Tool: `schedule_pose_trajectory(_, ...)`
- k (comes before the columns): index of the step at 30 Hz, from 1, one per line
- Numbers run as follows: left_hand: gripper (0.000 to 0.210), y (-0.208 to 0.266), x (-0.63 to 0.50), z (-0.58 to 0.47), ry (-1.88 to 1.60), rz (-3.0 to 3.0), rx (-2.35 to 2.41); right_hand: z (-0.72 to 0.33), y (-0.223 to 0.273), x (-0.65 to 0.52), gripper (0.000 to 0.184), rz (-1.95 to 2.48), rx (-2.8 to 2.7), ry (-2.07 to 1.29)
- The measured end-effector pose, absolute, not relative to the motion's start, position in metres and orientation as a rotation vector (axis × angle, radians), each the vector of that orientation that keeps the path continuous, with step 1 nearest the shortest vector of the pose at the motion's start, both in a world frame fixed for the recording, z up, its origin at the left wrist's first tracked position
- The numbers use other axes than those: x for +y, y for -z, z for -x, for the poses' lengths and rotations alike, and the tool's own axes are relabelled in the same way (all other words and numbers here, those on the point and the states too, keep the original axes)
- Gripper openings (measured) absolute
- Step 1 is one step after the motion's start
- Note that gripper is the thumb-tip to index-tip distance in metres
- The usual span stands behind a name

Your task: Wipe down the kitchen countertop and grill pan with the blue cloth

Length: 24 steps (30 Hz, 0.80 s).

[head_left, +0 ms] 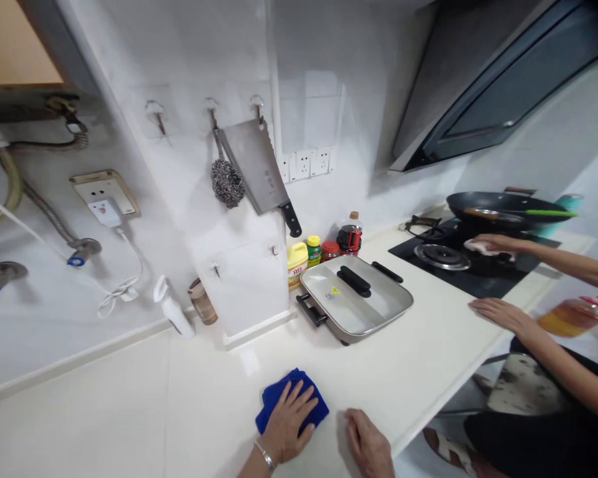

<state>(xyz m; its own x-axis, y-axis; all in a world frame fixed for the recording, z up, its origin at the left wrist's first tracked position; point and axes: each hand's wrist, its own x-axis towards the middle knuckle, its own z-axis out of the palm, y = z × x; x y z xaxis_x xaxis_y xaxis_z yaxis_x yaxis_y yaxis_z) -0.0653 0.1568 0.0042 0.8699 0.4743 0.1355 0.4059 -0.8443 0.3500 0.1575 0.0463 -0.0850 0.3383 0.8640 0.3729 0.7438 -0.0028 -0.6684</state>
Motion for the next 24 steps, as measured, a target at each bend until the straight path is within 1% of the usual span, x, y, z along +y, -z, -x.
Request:
schedule_pose_trajectory(2, 0.049, 0.002, 0.152, 0.075, -0.441, -2.715, 0.797, -0.155, 0.079, 0.050, 0.030, 1.806, -1.395, -0.232)
schedule_pose_trajectory(4, 0.047, 0.009, 0.149, 0.101, -0.553, -2.680, 0.986, -0.148, 0.071, 0.058, 0.032, 1.751, -1.435, -0.266)
schedule_pose_trajectory(6, 0.045, 0.015, 0.146, 0.138, -0.610, -2.636, 1.175, -0.135, 0.063, 0.071, 0.033, 1.616, -1.549, -0.231)
schedule_pose_trajectory(8, 0.044, 0.020, 0.144, 0.183, -0.640, -2.571, 1.375, -0.117, 0.058, 0.086, 0.035, 1.517, -1.672, -0.128)
schedule_pose_trajectory(10, 0.046, 0.028, 0.142, 0.228, -0.680, -2.484, 1.619, -0.096, 0.056, 0.102, 0.038, 1.508, -1.787, -0.004)
schedule_pose_trajectory(12, 0.052, 0.040, 0.136, 0.267, -0.701, -2.353, 1.896, -0.076, 0.056, 0.115, 0.038, 1.593, -1.874, 0.094)
schedule_pose_trajectory(15, 0.061, 0.060, 0.124, 0.307, -0.694, -2.079, 2.278, -0.055, 0.056, 0.129, 0.043, 1.769, -1.969, 0.145)
schedule_pose_trajectory(19, 0.065, 0.075, 0.110, 0.322, -0.710, -2.106, 2.361, -0.046, 0.053, 0.136, 0.052, 1.838, -2.122, 0.091)
schedule_pose_trajectory(24, 0.068, 0.071, 0.107, 0.315, -0.737, -2.200, 2.378, -0.051, 0.053, 0.124, 0.053, 1.978, -2.115, 0.054)
